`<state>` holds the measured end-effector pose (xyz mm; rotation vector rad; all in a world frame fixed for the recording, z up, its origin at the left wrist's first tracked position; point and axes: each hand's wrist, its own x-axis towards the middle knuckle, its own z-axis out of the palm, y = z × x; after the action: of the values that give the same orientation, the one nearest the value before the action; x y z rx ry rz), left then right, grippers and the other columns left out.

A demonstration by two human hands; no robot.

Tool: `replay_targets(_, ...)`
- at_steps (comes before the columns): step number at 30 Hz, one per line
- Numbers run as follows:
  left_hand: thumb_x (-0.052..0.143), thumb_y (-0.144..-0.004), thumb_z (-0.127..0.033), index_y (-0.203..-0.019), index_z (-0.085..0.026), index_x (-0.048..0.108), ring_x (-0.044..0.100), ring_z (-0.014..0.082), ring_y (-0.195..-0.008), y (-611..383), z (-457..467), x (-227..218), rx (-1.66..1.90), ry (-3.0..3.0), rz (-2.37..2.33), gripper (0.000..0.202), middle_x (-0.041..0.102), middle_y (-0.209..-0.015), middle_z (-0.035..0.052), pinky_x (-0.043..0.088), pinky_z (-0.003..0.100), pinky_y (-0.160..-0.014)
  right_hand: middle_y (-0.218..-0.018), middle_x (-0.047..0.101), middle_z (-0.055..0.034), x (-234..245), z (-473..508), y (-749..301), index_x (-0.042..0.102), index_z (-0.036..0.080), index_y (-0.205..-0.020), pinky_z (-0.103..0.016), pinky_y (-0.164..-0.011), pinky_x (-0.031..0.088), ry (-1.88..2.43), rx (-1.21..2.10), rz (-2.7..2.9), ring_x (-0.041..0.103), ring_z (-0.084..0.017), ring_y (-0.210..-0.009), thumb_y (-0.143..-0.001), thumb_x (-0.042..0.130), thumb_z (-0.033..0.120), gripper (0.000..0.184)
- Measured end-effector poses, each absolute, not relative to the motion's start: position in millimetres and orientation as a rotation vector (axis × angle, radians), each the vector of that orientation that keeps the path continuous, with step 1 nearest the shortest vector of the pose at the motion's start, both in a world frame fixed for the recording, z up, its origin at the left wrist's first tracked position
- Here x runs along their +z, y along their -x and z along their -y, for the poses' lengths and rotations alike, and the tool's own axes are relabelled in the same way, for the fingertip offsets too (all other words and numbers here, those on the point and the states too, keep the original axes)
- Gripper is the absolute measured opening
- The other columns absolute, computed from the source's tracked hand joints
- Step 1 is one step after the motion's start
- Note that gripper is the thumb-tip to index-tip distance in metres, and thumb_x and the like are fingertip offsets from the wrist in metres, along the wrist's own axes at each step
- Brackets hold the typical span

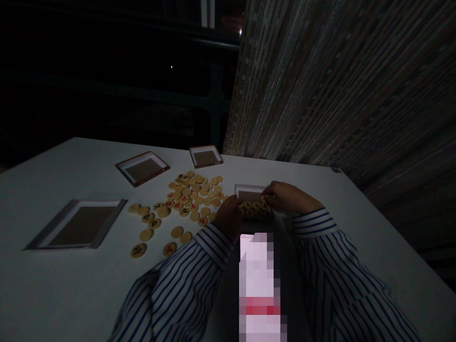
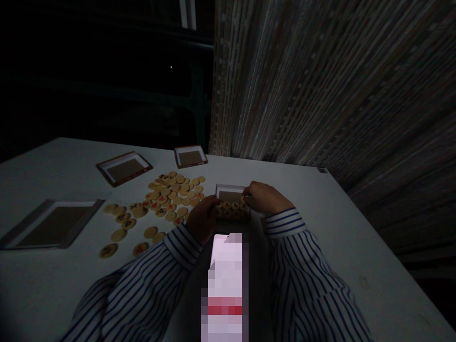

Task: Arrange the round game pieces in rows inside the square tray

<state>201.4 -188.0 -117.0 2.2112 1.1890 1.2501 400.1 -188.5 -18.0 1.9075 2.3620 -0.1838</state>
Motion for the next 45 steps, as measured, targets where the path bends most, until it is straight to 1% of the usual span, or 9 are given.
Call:
replay_targets(11,0.043,-0.077,-0.009,-0.1,-0.013,0.059,0.055,0.0207,-0.107,-200.0,186.7,-116.3,1.222,-2.219,-1.17,0.029,0.06,-0.112,0.0127,0.045,0.038,-0.094,-0.103,0.064,-0.0096,-16.6,189.2,-399.0,0.065,0.019,-0.104,-0.027,-0.08,0.041,-1.915,-0.15,-2.357,0.058,-0.02,-0.094,-0.08,0.048,0.029,0.031)
replay_targets(15,0.043,-0.077,-0.009,-0.099,-0.016,0.059,0.054,0.0207,-0.107,-200.3,186.1,-118.0,1.233,-2.217,-1.17,0.028,0.06,-0.112,0.0109,0.044,0.04,-0.095,-0.102,0.064,-0.0097,-16.7,189.5,-398.7,0.065,0.019,-0.104,-0.027,-0.079,0.041,-1.914,-0.179,-2.351,0.058,-0.02,-0.093,-0.081,0.047,0.029,0.031)
replay_targets(20,0.042,-0.077,-0.008,-0.099,-0.015,0.06,0.055,0.0208,-0.107,-201.3,186.6,-118.1,1.246,-2.218,-1.177,0.029,0.061,-0.111,0.0113,0.045,0.04,-0.094,-0.102,0.064,-0.0102,-14.9,190.4,-400.2,0.064,0.019,-0.106,-0.028,-0.08,0.041,-1.935,-0.149,-2.342,0.058,-0.021,-0.093,-0.082,0.047,0.03,0.032)
replay_targets(24,0.042,-0.078,-0.008,-0.099,-0.017,0.059,0.055,0.0205,-0.106,-201.8,187.7,-117.5,1.259,-2.201,-1.185,0.029,0.061,-0.11,0.0098,0.045,0.041,-0.094,-0.102,0.065,-0.0098,-13.8,190.4,-401.4,0.062,0.019,-0.109,-0.027,-0.078,0.041,-1.984,-0.19,-2.298,0.059,-0.02,-0.092,-0.082,0.047,0.029,0.033)
replay_targets(30,0.042,-0.077,-0.008,-0.098,-0.015,0.059,0.055,0.0207,-0.107,-201.9,188.2,-116.2,1.25,-2.199,-1.181,0.028,0.061,-0.11,0.0113,0.045,0.04,-0.093,-0.1,0.067,-0.0088,-14.8,189.6,-399.2,0.063,0.019,-0.107,-0.026,-0.074,0.042,-1.956,-0.203,-2.296,0.061,-0.019,-0.089,-0.081,0.046,0.029,0.032)
replay_targets(33,0.041,-0.077,-0.008,-0.098,-0.015,0.059,0.055,0.0212,-0.107,-201.8,188.0,-116.1,1.243,-2.198,-1.175,0.029,0.06,-0.111,0.0119,0.045,0.041,-0.094,-0.101,0.067,-0.0082,-15.3,189.7,-398.3,0.063,0.021,-0.106,-0.026,-0.076,0.042,-1.933,-0.199,-2.32,0.061,-0.02,-0.092,-0.081,0.046,0.029,0.031)
replay_targets(36,0.042,-0.077,-0.008,-0.099,-0.017,0.059,0.055,0.0211,-0.107,-201.9,187.7,-116.8,1.246,-2.183,-1.171,0.03,0.061,-0.111,0.0104,0.045,0.042,-0.094,-0.102,0.067,-0.0078,-16.1,189.7,-398.1,0.063,0.021,-0.106,-0.027,-0.079,0.041,-1.915,-0.197,-2.33,0.06,-0.02,-0.094,-0.081,0.045,0.029,0.031)
replay_targets(42,0.041,-0.077,-0.009,-0.098,-0.016,0.06,0.056,0.0199,-0.106,-202.8,188.5,-116.8,1.262,-2.184,-1.193,0.029,0.061,-0.11,0.0098,0.046,0.04,-0.093,-0.103,0.067,-0.0079,-16.2,189.1,-398.8,0.063,0.021,-0.107,-0.027,-0.079,0.041,-1.912,-0.218,-2.323,0.06,-0.02,-0.095,-0.082,0.046,0.029,0.031)
replay_targets(45,0.04,-0.079,-0.01,-0.099,-0.015,0.06,0.056,0.0203,-0.106,-202.6,189.3,-115.4,1.262,-2.201,-1.193,0.028,0.061,-0.11,0.0116,0.045,0.04,-0.093,-0.102,0.067,-0.0085,-14.9,189.6,-398.6,0.063,0.02,-0.107,-0.027,-0.077,0.042,-1.937,-0.23,-2.313,0.06,-0.02,-0.093,-0.082,0.046,0.028,0.031)
